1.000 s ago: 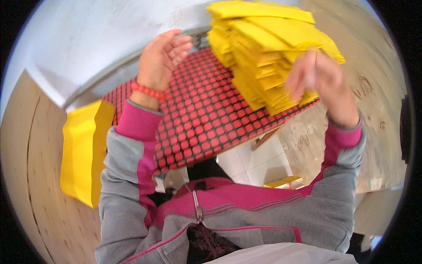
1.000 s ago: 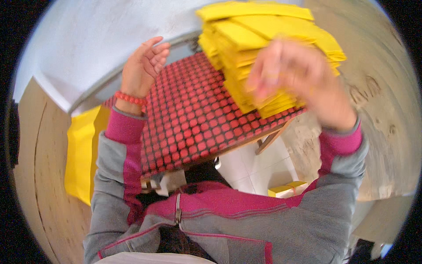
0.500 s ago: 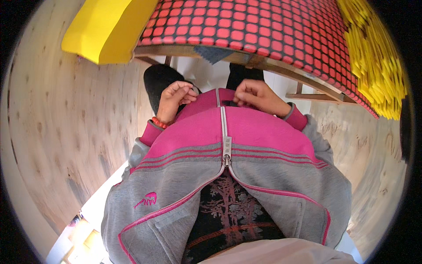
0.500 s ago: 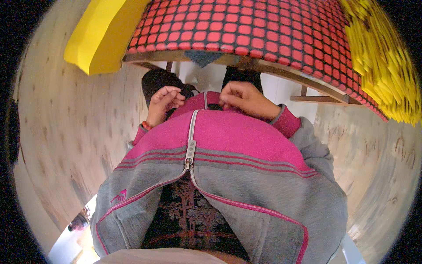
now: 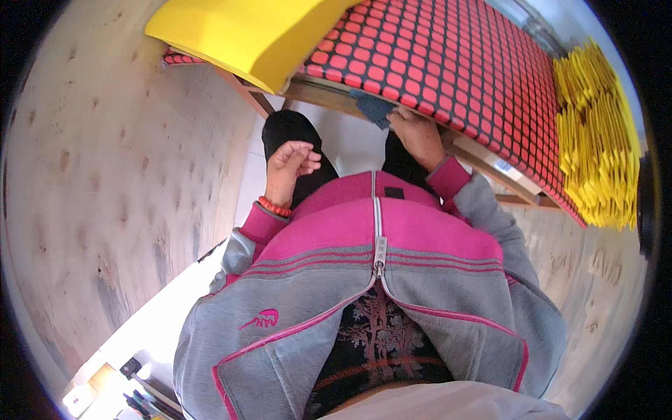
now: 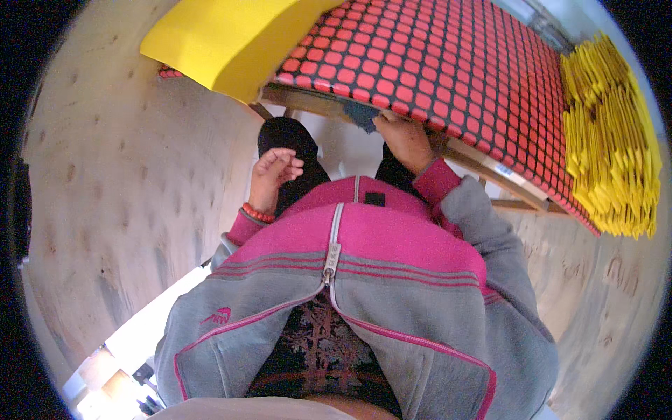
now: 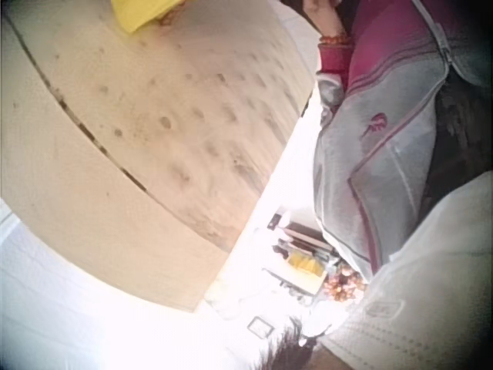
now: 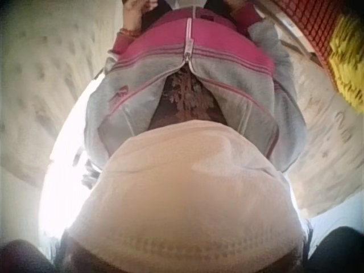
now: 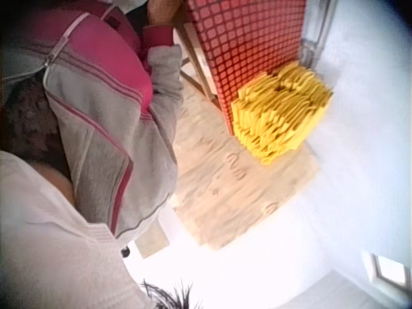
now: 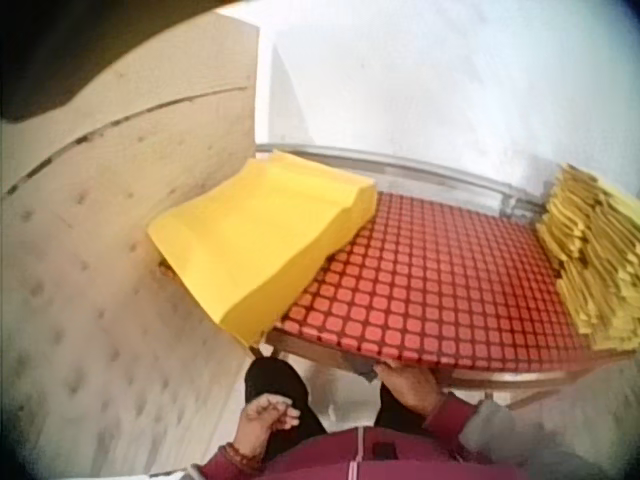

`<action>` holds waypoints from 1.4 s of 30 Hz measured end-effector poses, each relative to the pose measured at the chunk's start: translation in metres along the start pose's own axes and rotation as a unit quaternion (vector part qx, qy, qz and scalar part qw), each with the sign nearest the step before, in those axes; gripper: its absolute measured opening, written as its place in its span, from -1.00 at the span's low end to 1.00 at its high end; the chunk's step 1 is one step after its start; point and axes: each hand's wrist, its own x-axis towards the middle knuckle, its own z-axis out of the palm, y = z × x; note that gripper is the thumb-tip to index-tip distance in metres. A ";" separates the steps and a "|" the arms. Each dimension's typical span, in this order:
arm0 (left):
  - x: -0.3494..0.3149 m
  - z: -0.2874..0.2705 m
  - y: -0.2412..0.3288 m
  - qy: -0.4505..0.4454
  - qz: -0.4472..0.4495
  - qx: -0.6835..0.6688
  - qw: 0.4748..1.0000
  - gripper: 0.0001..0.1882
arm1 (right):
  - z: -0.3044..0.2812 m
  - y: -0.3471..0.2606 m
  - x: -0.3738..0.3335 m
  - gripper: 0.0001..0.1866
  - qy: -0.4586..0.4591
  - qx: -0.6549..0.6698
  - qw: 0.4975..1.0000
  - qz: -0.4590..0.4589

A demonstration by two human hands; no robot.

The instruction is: The person folds yellow paper sheets by hand on a patterned table, pressing creases and stacking the folded pieces. The person repeatedly picks up sheets, folds them in half, and places them on a growing stack.

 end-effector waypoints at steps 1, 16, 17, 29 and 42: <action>0.000 -0.003 0.002 0.003 0.007 0.000 1.000 -0.80 | 0.004 0.002 0.001 -0.82 0.010 -0.011 1.000 -0.006; -0.015 -0.035 0.138 0.163 0.346 0.144 0.913 -0.81 | -0.050 -0.031 0.006 -0.79 -0.114 0.047 0.992 -0.040; -0.016 -0.032 0.152 0.157 0.385 0.176 0.893 -0.80 | -0.063 -0.041 0.009 -0.82 -0.161 0.050 0.982 -0.081; 0.030 -0.013 0.219 -0.061 0.459 0.280 0.841 -0.68 | -0.177 -0.117 0.197 -0.77 0.032 0.224 0.907 -0.355; 0.046 -0.021 0.215 -0.097 0.426 0.202 0.877 -0.74 | -0.145 -0.104 0.229 -0.67 -0.006 0.237 0.896 -0.375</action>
